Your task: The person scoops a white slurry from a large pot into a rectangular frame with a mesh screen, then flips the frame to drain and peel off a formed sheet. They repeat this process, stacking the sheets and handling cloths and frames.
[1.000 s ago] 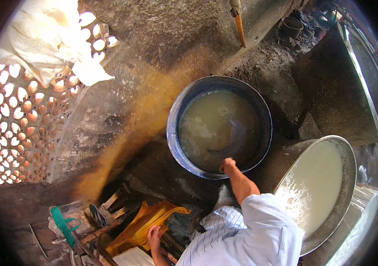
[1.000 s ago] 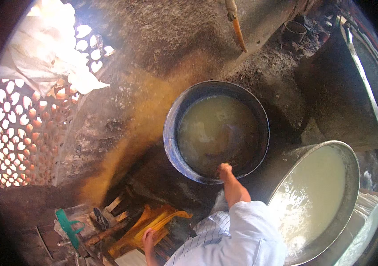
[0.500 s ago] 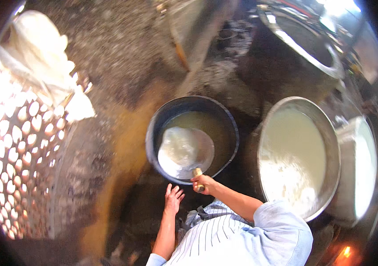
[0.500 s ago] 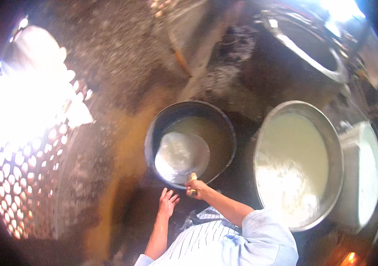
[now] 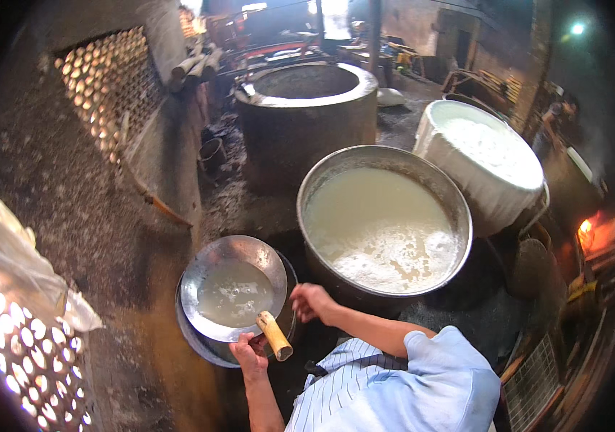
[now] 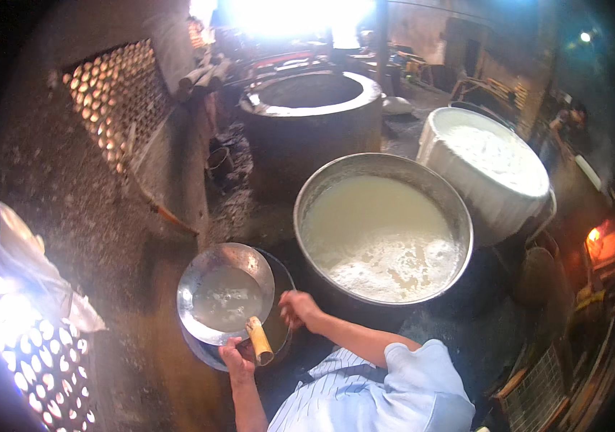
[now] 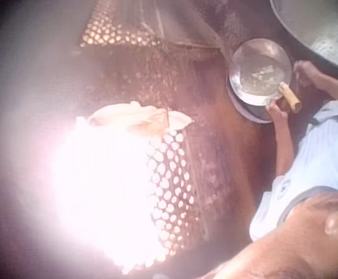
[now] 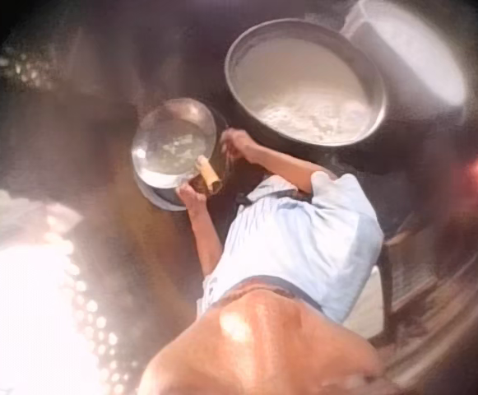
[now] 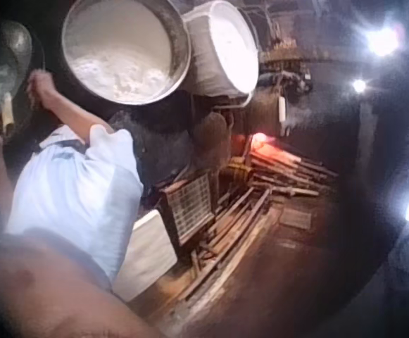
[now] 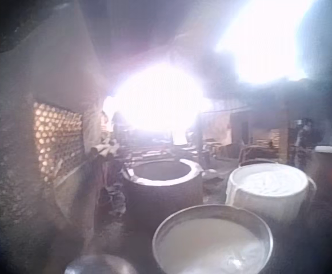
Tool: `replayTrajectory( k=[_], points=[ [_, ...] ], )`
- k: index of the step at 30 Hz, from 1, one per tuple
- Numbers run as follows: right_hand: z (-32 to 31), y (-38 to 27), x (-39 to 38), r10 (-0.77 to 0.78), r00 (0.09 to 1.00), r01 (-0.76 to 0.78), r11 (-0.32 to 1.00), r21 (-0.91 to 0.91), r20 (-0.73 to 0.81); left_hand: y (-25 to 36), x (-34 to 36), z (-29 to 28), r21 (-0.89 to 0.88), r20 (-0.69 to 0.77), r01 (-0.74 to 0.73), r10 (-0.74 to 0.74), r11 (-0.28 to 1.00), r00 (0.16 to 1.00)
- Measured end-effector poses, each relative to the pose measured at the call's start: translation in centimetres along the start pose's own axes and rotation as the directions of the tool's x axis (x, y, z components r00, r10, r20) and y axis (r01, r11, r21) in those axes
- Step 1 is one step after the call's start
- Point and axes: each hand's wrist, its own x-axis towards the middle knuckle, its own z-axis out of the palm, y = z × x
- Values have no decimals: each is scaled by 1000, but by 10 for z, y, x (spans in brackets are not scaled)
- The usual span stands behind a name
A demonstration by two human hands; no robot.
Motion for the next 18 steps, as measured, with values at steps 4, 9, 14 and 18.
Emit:
replayTrajectory(
  k=[4, 9, 14, 18],
  points=[
    [-57, -5, 34, -182, 973, 228, 831, 508, -140, 18, -23, 81, 151, 189, -5, -23, 989, 982],
    [-92, -72, 54, -517, 828, 518, 556, 650, -218, -4, -25, 153, 199, 272, 60, -114, 978, 955],
    [-140, -128, 42, -609, 715, 635, 361, 683, -343, -47, -8, 195, 279, 288, 19, -103, 960, 952],
    [-238, -142, 100, -828, 538, 456, 127, 881, -159, -76, -18, 248, 316, 330, -52, -58, 947, 942]
  ],
)
